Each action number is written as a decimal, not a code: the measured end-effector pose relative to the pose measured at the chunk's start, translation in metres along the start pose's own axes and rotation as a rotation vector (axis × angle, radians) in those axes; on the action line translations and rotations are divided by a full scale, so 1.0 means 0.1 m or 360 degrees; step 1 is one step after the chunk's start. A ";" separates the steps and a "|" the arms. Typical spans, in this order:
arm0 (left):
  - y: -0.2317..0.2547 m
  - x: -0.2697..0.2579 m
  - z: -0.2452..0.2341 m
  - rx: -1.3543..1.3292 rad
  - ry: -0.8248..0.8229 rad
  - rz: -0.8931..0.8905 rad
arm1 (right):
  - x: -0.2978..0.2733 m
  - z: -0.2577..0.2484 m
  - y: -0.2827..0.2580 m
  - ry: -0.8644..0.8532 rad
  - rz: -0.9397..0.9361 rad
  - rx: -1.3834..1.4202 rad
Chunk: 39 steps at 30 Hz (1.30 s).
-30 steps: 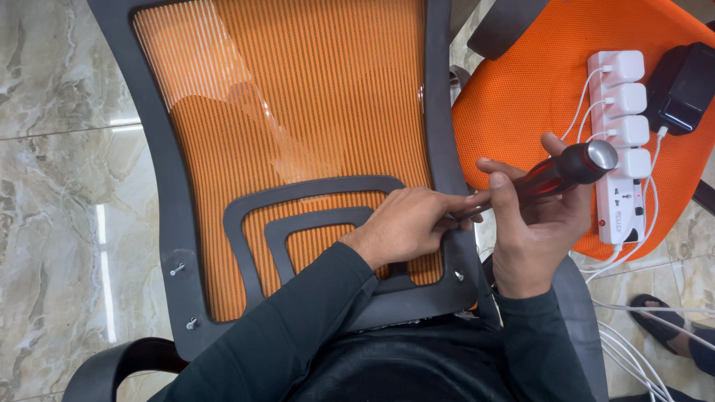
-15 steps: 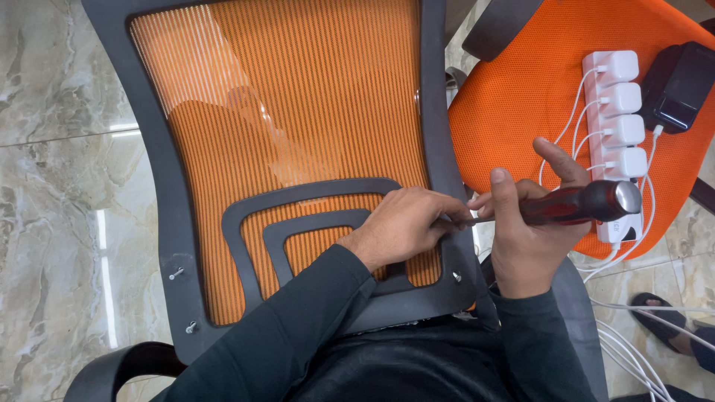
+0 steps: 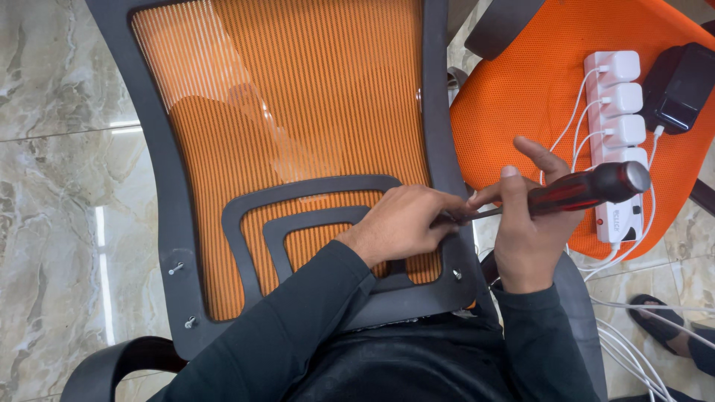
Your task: The person uses a screwdriver to tighten screws on the underside of an orange mesh chair back. They repeatedly insert and tighten screws at multiple locations on the chair back frame.
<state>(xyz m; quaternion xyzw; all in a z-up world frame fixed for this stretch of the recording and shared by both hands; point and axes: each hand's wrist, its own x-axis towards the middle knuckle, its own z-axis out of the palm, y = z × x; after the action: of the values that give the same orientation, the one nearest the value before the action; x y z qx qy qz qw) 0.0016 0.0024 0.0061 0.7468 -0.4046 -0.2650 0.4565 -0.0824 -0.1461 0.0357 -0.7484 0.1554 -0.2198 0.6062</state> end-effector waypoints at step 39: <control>-1.08 -1.33 -1.54 0.0495 0.1287 -0.1674 | 0.37 0.12 0.53 -0.0489 0.0812 -0.0096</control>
<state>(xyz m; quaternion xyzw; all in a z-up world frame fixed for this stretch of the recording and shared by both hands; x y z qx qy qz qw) 0.0880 0.2146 -0.0194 0.9414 0.1814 -0.0904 0.2696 -0.0424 -0.1661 -0.0125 -0.7272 0.2514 0.0602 0.6359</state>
